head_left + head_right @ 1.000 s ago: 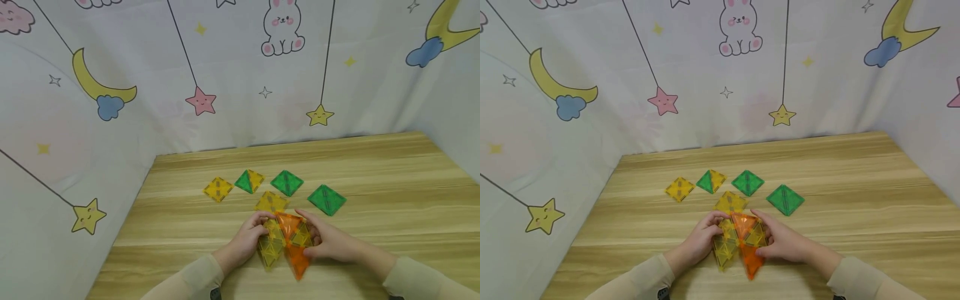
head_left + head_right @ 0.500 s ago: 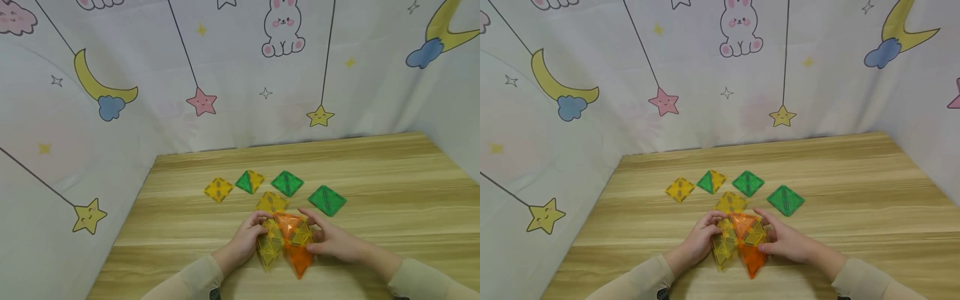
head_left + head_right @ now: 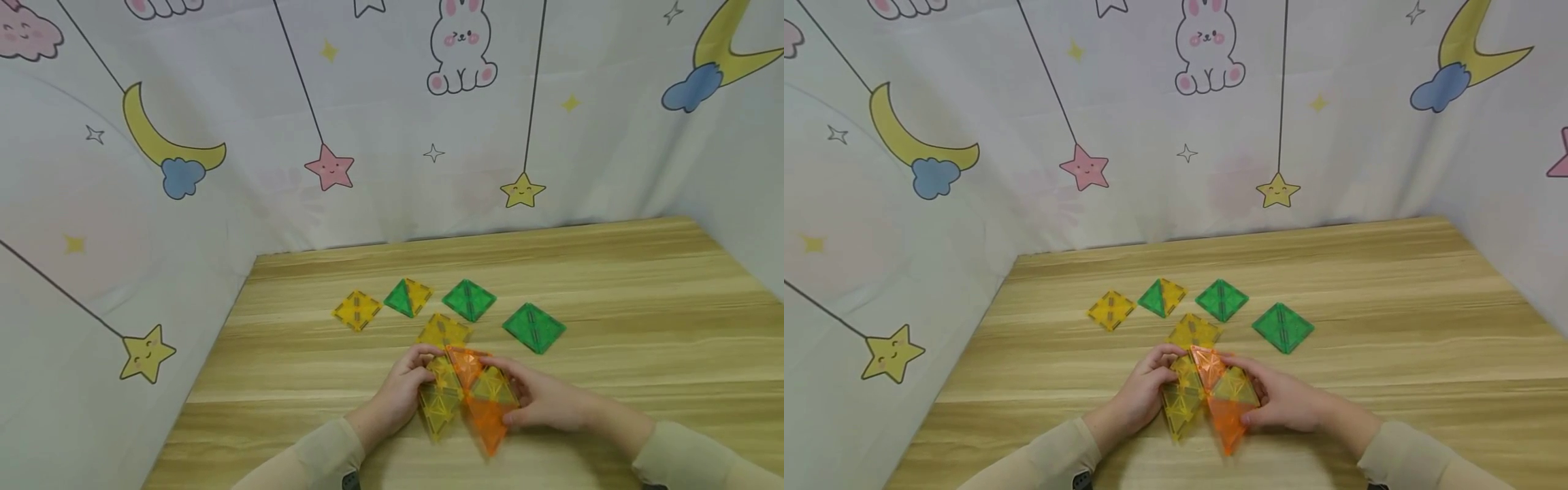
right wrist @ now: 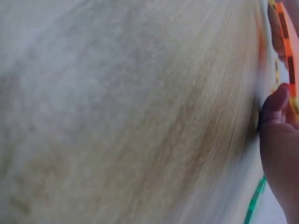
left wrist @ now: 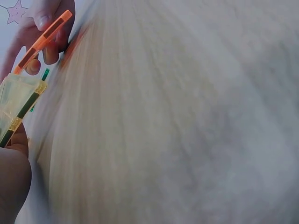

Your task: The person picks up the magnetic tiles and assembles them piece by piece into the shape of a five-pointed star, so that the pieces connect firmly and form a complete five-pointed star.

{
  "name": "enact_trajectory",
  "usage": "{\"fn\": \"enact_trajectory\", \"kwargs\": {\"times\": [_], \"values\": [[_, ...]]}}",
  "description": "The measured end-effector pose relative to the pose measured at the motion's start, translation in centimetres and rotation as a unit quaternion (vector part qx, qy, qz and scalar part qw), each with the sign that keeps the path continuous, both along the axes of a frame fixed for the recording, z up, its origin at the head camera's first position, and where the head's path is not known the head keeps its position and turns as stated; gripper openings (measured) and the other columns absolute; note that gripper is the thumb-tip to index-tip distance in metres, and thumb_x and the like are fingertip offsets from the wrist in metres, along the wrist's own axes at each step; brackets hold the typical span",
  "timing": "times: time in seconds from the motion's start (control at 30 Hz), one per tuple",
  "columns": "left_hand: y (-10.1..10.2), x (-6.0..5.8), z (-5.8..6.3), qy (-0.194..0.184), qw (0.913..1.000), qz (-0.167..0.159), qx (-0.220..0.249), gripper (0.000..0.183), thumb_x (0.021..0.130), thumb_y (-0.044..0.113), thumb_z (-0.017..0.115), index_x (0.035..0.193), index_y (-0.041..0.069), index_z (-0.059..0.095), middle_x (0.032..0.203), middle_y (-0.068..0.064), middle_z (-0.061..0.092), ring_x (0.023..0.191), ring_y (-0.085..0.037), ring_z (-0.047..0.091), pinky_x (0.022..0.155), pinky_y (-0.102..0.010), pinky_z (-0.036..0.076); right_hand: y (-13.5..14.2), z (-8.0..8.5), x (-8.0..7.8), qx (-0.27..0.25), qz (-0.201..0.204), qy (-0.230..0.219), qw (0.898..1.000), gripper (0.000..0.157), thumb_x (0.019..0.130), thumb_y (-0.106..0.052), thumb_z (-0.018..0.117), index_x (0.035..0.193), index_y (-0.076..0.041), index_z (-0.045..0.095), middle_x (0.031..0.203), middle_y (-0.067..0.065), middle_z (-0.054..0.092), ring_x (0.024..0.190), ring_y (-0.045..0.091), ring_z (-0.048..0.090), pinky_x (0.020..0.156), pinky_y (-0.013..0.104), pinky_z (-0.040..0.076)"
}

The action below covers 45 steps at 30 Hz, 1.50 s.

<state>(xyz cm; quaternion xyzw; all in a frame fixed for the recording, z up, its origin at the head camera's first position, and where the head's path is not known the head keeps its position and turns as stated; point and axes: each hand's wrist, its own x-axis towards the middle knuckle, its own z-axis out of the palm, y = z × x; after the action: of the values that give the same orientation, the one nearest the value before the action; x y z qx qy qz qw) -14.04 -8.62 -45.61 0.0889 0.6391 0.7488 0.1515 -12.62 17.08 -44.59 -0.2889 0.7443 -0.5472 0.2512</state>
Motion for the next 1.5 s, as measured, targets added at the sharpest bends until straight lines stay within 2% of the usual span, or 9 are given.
{"fn": "enact_trajectory", "kwargs": {"times": [0.1,0.2,0.3,0.43,0.7,0.83,0.97,1.2,1.5], "values": [[0.1,0.0,-0.1,-0.008,0.9999,-0.001,0.011,0.037,0.079,-0.011,0.043,0.115,-0.010,0.047,0.101,-0.009,0.051,0.092,-0.016,0.050,0.080,-0.028,0.040,-0.2,0.2,0.2,0.034,-0.016,0.017,0.999,0.086,0.081,-0.016,0.072,0.149,-0.022,0.020,0.148,0.027,0.016,0.122,0.034,0.042,0.090,0.026,0.040],[0.1,0.1,-0.2,-0.019,0.9995,-0.004,0.024,0.036,0.080,-0.010,0.043,0.116,-0.010,0.047,0.108,-0.010,0.049,0.092,-0.017,0.050,0.078,-0.028,0.042,-0.3,0.1,0.3,0.074,-0.040,0.047,0.995,0.088,0.079,-0.022,0.074,0.149,-0.028,0.020,0.147,0.023,0.024,0.124,0.035,0.036,0.093,0.031,0.035],[0.3,0.2,-0.3,-0.037,0.9984,-0.018,0.039,0.036,0.082,-0.010,0.042,0.118,-0.010,0.045,0.106,-0.012,0.052,0.088,-0.016,0.054,0.074,-0.027,0.045,-0.2,0.0,0.2,0.084,-0.050,0.058,0.994,0.089,0.079,-0.024,0.073,0.149,-0.026,0.019,0.144,0.020,0.030,0.120,0.034,0.039,0.093,0.041,0.035],[0.4,0.4,-0.3,-0.056,0.9967,-0.035,0.048,0.037,0.084,-0.009,0.040,0.121,-0.009,0.044,0.095,-0.011,0.057,0.082,-0.015,0.057,0.070,-0.026,0.048,-0.1,-0.2,0.2,0.075,-0.052,0.046,0.995,0.089,0.080,-0.021,0.073,0.149,-0.023,0.018,0.142,0.020,0.031,0.115,0.032,0.043,0.089,0.041,0.038],[1.1,0.4,0.2,-0.006,0.9957,0.035,-0.085,0.029,0.088,-0.003,0.043,0.110,0.005,0.060,0.101,-0.006,0.053,0.082,-0.016,0.049,0.075,-0.030,0.040,-0.7,-0.3,0.1,0.082,-0.067,0.078,0.991,0.088,0.077,-0.021,0.074,0.148,-0.028,0.022,0.145,0.020,0.030,0.123,0.035,0.036,0.095,0.053,0.031],[1.5,0.6,0.3,0.003,0.9936,0.045,-0.103,0.026,0.089,0.000,0.043,0.108,0.006,0.061,0.113,-0.006,0.052,0.096,-0.018,0.045,0.081,-0.032,0.035,-1.0,-0.4,0.1,0.079,-0.072,0.074,0.992,0.089,0.076,-0.020,0.075,0.148,-0.027,0.022,0.145,0.021,0.030,0.124,0.036,0.035,0.095,0.055,0.029],[1.2,0.7,0.6,0.003,0.9932,-0.003,-0.116,0.025,0.089,0.008,0.051,0.114,0.008,0.055,0.124,-0.007,0.047,0.109,-0.020,0.042,0.087,-0.034,0.034,-1.1,-0.3,0.2,0.081,-0.075,0.059,0.992,0.089,0.076,-0.021,0.075,0.147,-0.029,0.022,0.144,0.022,0.030,0.123,0.038,0.036,0.094,0.057,0.029],[0.1,0.6,0.7,0.042,0.9776,-0.118,-0.170,0.062,0.074,0.009,0.070,0.126,0.019,0.040,0.121,-0.011,0.044,0.107,-0.019,0.050,0.091,-0.036,0.039,-1.0,-0.3,0.1,0.082,-0.074,0.047,0.993,0.088,0.076,-0.021,0.075,0.147,-0.027,0.022,0.141,0.020,0.034,0.120,0.035,0.039,0.093,0.055,0.031],[-0.4,0.2,0.6,0.072,0.9566,-0.158,-0.234,0.071,0.070,0.014,0.073,0.128,0.030,0.036,0.132,-0.006,0.039,0.121,-0.019,0.038,0.101,-0.042,0.026,-1.0,-0.2,0.1,0.090,-0.070,0.036,0.993,0.089,0.077,-0.022,0.075,0.147,-0.028,0.022,0.141,0.021,0.032,0.120,0.036,0.039,0.093,0.055,0.031]]}}
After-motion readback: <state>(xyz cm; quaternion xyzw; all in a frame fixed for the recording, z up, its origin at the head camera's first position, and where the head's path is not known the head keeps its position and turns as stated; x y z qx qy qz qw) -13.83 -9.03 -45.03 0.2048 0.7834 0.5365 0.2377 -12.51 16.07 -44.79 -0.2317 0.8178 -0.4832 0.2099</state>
